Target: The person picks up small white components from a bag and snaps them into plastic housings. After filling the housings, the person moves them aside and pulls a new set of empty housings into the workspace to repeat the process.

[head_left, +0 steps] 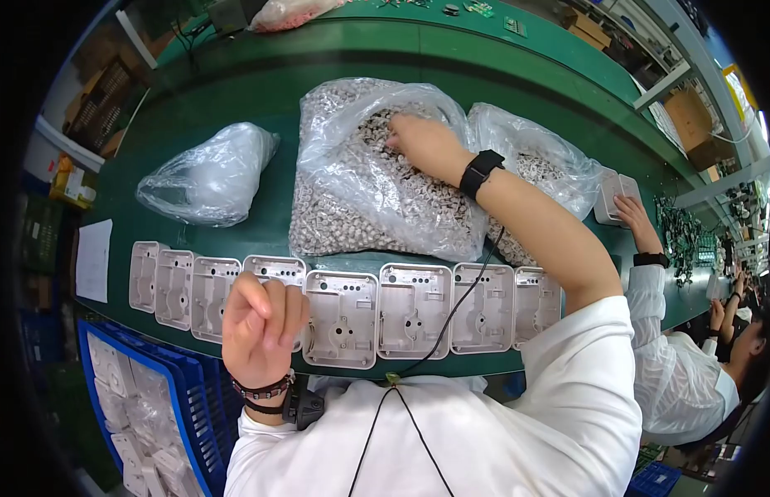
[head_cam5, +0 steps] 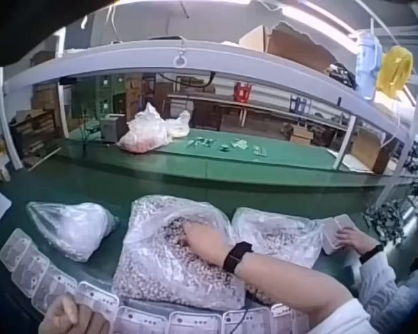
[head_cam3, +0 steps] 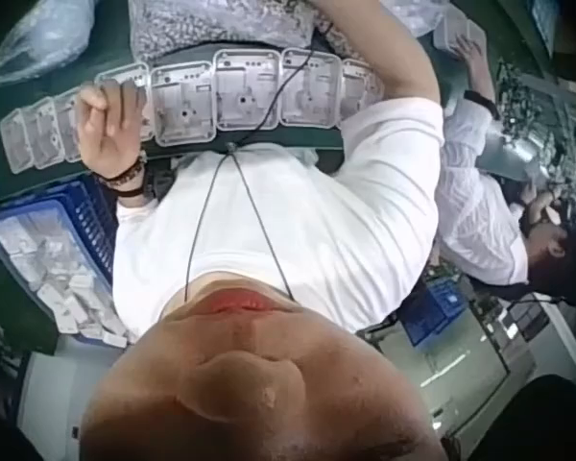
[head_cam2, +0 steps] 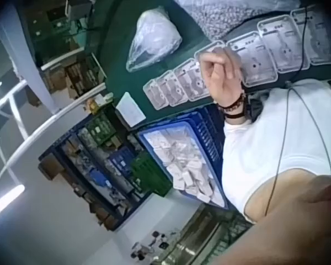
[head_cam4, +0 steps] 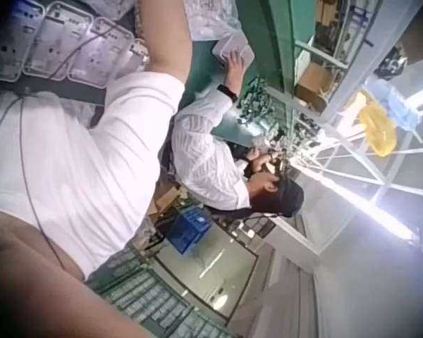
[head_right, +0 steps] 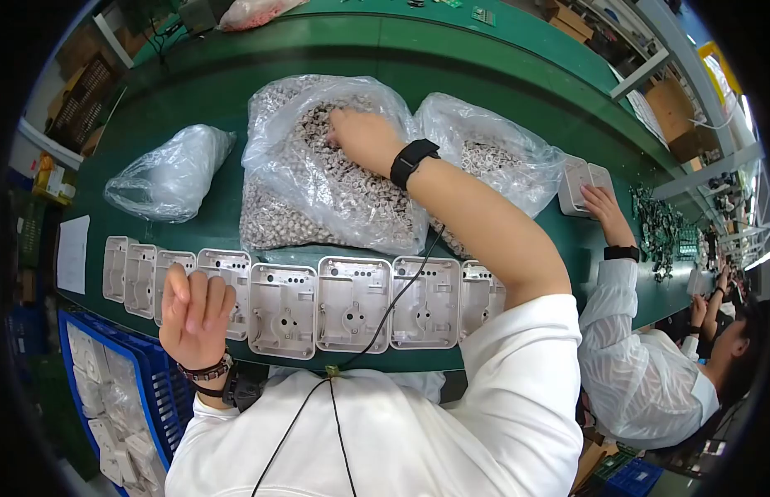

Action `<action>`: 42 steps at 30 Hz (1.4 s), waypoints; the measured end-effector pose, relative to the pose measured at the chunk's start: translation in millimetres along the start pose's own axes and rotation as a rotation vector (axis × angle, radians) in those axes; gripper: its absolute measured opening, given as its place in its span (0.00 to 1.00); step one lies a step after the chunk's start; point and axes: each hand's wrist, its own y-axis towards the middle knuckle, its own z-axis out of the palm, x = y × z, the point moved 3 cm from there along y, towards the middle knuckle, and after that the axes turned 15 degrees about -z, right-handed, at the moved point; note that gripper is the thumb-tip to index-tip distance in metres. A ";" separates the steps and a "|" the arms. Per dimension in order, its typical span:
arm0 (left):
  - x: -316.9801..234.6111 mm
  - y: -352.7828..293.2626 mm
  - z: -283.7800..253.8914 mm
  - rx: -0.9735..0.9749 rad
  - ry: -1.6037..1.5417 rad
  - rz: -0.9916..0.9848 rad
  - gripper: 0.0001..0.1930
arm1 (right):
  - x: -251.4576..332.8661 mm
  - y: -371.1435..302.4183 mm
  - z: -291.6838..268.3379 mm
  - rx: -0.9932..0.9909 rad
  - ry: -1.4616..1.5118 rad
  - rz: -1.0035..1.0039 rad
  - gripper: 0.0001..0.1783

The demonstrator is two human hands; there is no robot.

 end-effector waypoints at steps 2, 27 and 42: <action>-1.1 1.6 -1.4 -0.048 -0.061 0.029 0.07 | -3.4 0.4 -4.5 -0.119 -0.015 -0.008 0.13; 6.4 5.6 -0.4 -0.125 -0.399 0.084 0.04 | 17.8 -14.6 13.2 -0.158 -0.220 -0.108 0.11; 9.2 12.1 -8.2 -0.160 -0.504 0.037 0.03 | 13.7 -6.1 4.9 -0.156 -0.159 -0.025 0.14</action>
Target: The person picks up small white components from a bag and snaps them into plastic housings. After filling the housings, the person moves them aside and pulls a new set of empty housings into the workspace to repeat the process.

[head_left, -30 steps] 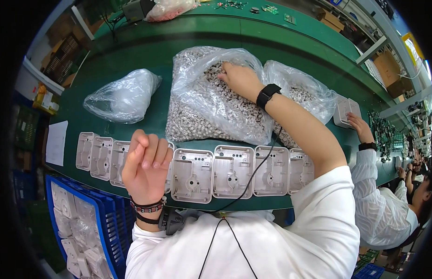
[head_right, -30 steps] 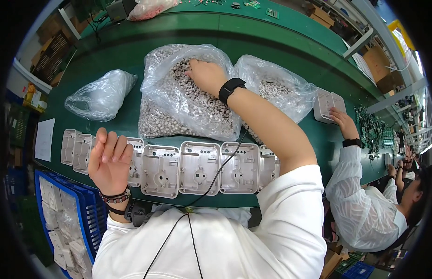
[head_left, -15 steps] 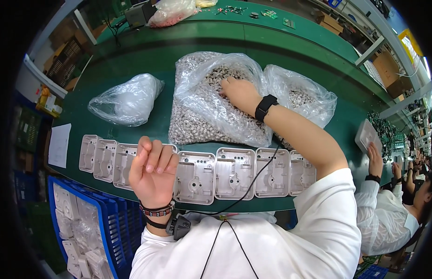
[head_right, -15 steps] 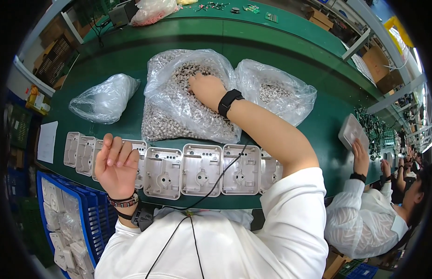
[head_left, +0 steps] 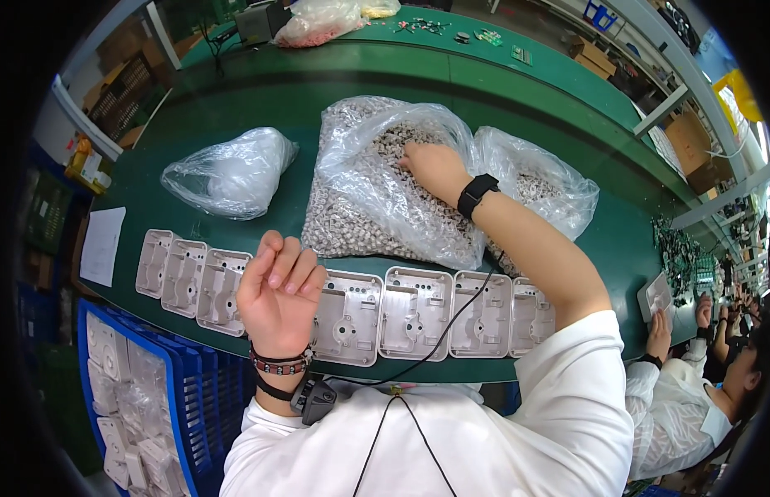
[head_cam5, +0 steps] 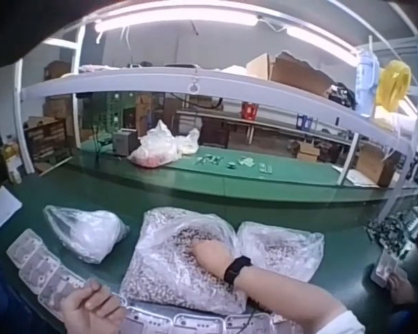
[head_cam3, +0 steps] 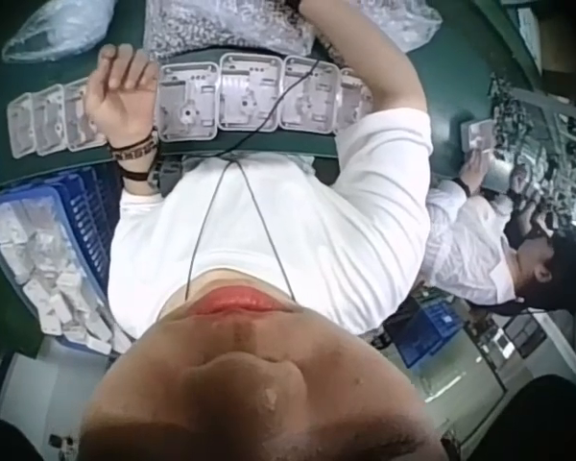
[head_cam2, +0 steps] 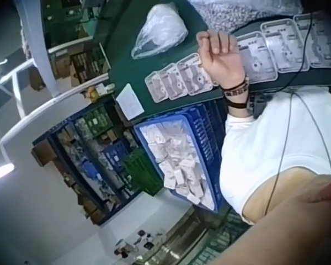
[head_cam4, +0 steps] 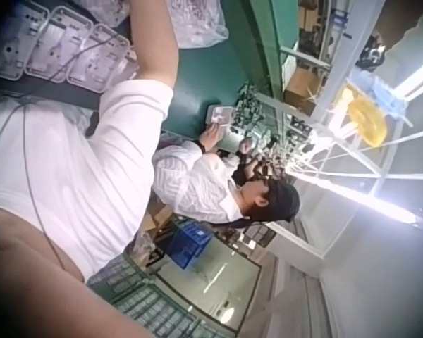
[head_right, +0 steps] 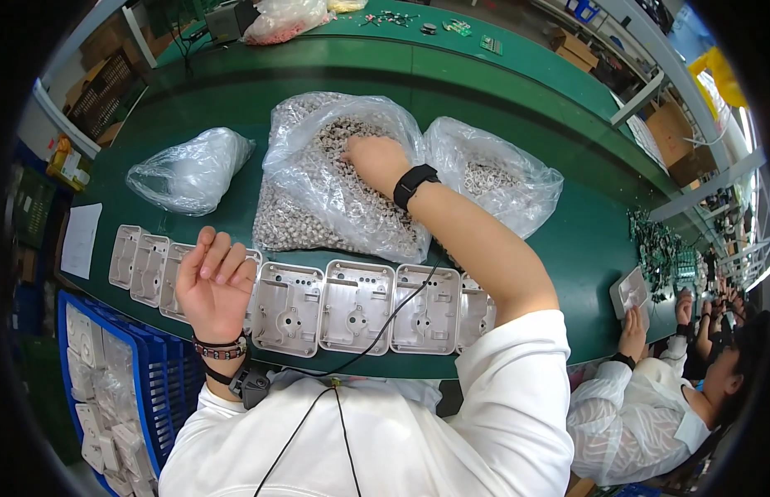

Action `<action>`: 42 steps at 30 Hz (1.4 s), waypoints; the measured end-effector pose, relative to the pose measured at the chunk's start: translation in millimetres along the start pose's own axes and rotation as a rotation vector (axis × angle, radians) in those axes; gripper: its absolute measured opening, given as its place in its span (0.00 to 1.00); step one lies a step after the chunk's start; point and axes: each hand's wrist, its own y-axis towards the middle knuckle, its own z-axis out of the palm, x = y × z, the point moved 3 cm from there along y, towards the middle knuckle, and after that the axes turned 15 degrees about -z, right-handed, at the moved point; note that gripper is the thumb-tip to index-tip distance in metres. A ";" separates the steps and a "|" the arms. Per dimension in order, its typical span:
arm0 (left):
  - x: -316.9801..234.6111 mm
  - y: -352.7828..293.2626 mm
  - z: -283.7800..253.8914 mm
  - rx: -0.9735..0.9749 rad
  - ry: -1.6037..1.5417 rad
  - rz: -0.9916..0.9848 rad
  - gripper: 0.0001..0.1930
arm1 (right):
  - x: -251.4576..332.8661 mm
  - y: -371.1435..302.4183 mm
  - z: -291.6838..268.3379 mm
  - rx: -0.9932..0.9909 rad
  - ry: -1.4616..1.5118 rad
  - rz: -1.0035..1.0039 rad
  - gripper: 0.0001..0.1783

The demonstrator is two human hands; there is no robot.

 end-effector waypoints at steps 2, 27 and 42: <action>1.4 3.0 1.1 0.012 0.003 -0.009 0.03 | -3.3 -1.1 -2.0 -0.011 0.006 0.016 0.14; 124.3 6.1 48.1 -0.302 0.249 -0.376 0.31 | 168.5 -111.3 -111.2 -0.545 0.110 -0.326 0.08; 134.0 16.7 5.6 0.126 -0.134 -0.469 0.16 | 155.5 -105.2 -108.6 -0.557 0.112 -0.378 0.09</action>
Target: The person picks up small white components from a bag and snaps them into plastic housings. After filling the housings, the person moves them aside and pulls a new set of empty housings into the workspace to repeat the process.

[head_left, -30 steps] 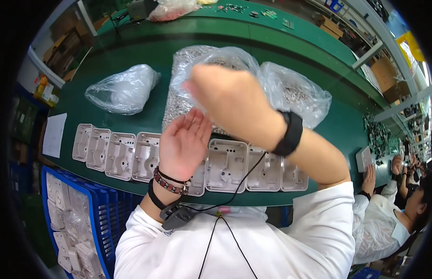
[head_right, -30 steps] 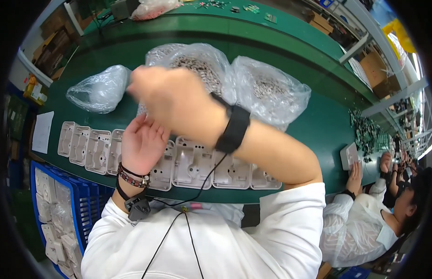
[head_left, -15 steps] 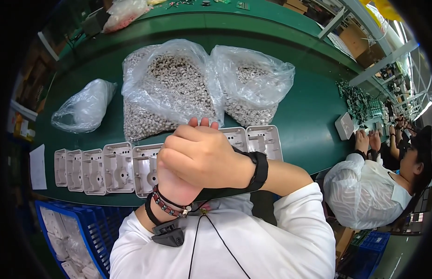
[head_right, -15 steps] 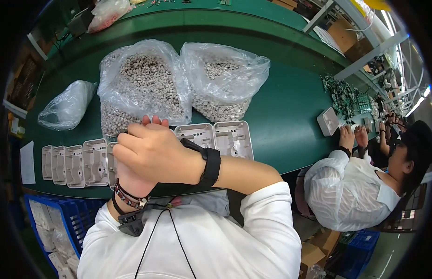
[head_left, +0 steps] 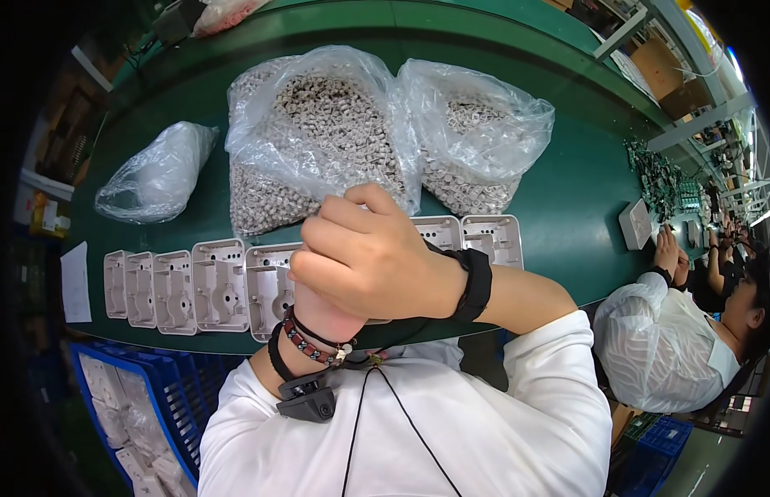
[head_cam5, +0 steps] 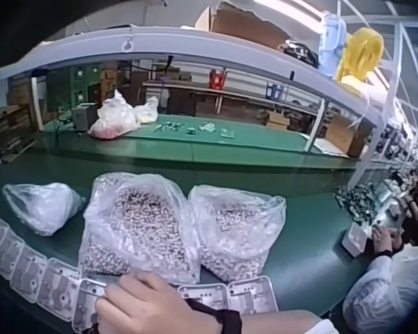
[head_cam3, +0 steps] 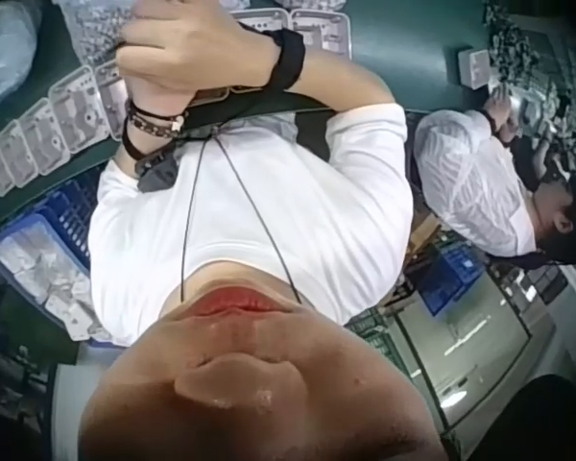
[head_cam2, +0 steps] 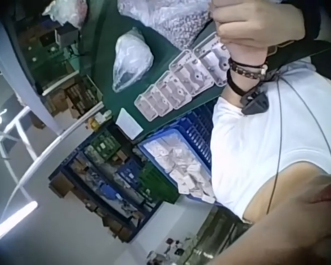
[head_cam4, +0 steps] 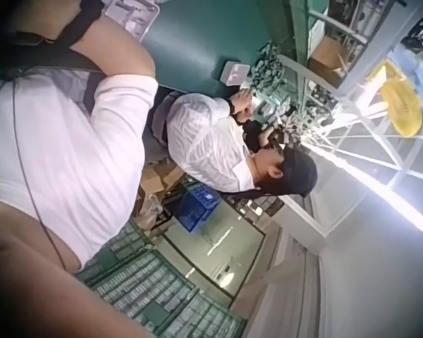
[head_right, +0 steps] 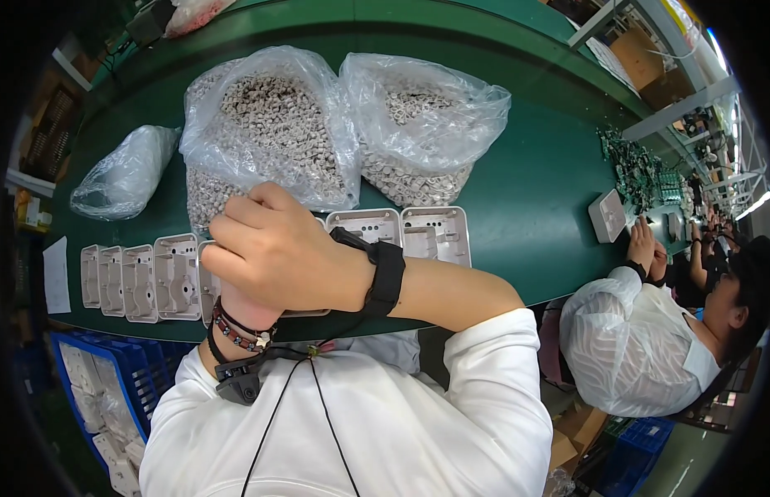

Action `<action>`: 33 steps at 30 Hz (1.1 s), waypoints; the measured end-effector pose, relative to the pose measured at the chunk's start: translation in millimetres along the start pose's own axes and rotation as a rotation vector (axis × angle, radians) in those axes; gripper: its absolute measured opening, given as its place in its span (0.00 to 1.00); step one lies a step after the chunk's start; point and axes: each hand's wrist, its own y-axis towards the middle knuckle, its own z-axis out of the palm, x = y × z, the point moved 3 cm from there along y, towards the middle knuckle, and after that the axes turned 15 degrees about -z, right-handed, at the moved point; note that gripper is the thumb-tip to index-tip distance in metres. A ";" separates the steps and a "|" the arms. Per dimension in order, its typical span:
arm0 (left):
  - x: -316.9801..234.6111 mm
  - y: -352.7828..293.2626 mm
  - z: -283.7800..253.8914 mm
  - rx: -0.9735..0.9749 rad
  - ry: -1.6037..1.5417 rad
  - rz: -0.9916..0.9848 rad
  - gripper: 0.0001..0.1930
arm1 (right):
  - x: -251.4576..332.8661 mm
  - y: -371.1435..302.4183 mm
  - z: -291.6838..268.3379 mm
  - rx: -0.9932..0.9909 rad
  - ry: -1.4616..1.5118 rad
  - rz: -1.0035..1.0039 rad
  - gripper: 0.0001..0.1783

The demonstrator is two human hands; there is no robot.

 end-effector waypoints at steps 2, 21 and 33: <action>-0.6 3.6 1.7 0.001 -0.106 -0.070 0.14 | 0.7 0.5 1.5 -0.006 0.003 -0.043 0.09; -171.0 -181.3 -3.7 -1.945 2.020 0.137 0.21 | 10.1 -287.1 -156.2 -0.744 0.233 1.354 0.09; -248.5 -235.2 -59.4 -2.430 1.845 -0.344 0.31 | 6.8 -275.0 -100.6 -0.986 0.506 1.615 0.12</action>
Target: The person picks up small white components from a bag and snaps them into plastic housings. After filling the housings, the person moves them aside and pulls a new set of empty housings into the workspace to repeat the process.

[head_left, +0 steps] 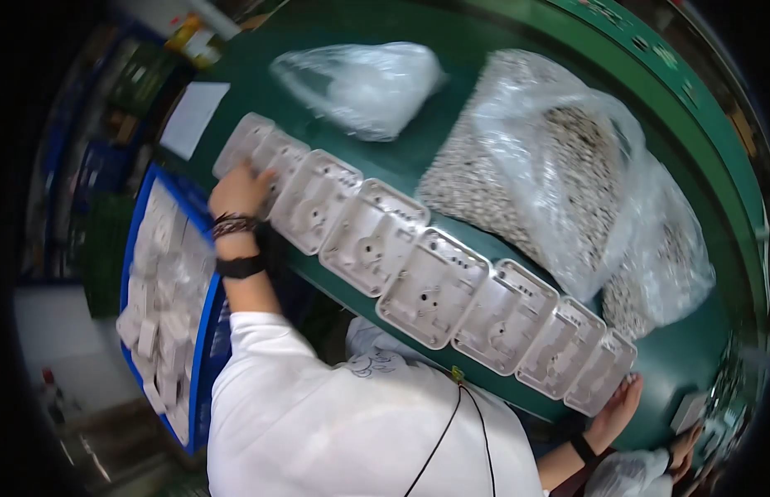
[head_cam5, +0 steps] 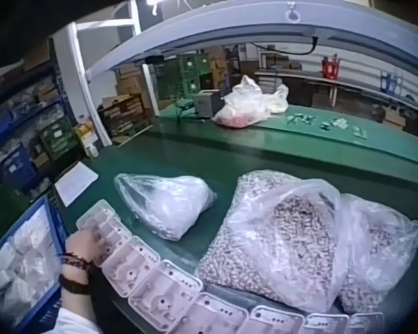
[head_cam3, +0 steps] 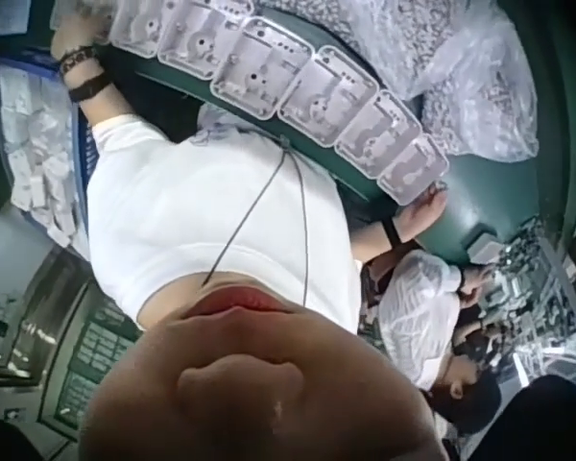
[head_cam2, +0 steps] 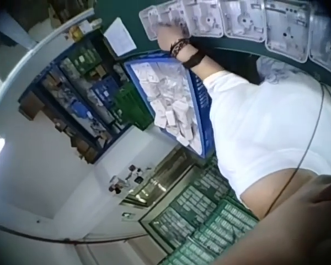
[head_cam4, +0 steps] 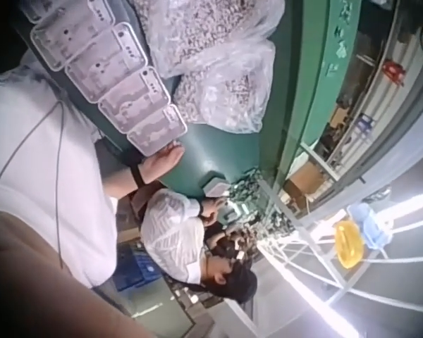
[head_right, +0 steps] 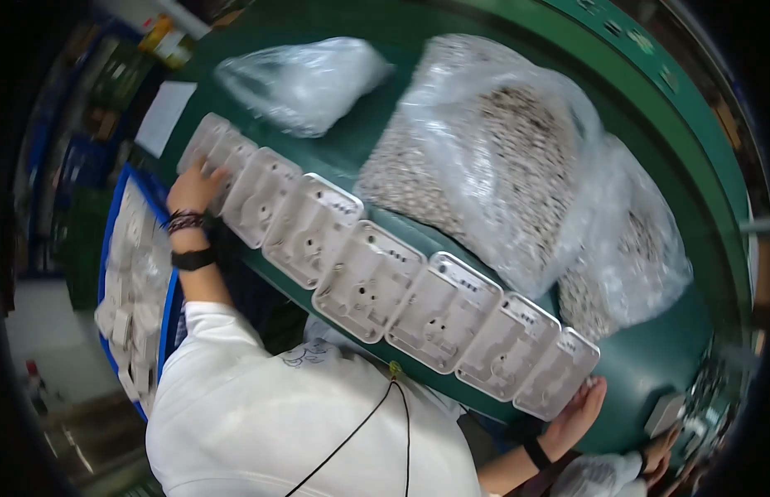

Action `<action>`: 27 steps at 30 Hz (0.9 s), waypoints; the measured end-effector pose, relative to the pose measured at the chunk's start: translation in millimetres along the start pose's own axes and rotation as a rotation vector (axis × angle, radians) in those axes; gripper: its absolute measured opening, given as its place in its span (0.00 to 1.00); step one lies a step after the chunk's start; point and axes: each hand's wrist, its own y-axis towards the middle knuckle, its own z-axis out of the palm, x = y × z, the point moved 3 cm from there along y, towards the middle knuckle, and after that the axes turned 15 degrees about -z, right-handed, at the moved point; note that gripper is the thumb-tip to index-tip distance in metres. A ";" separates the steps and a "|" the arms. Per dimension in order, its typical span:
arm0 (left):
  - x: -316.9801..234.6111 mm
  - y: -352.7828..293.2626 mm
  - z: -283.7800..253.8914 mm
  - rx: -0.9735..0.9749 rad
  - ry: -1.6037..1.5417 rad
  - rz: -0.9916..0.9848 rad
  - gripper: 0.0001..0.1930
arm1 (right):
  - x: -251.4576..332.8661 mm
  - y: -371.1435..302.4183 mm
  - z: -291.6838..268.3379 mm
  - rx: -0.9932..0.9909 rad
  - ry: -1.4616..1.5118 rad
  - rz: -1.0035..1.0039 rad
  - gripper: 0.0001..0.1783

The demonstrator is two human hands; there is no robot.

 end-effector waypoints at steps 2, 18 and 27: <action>-2.8 5.3 6.6 0.079 0.077 0.014 0.30 | 1.5 -8.4 5.4 -0.082 -0.148 -0.027 0.15; -45.2 -51.5 -29.7 0.111 -0.615 0.626 0.21 | -8.4 -36.2 84.7 -0.067 0.019 0.023 0.11; -132.3 -267.3 -61.7 0.648 -0.709 1.365 0.12 | 4.2 -38.3 77.5 -0.099 -0.040 -0.247 0.10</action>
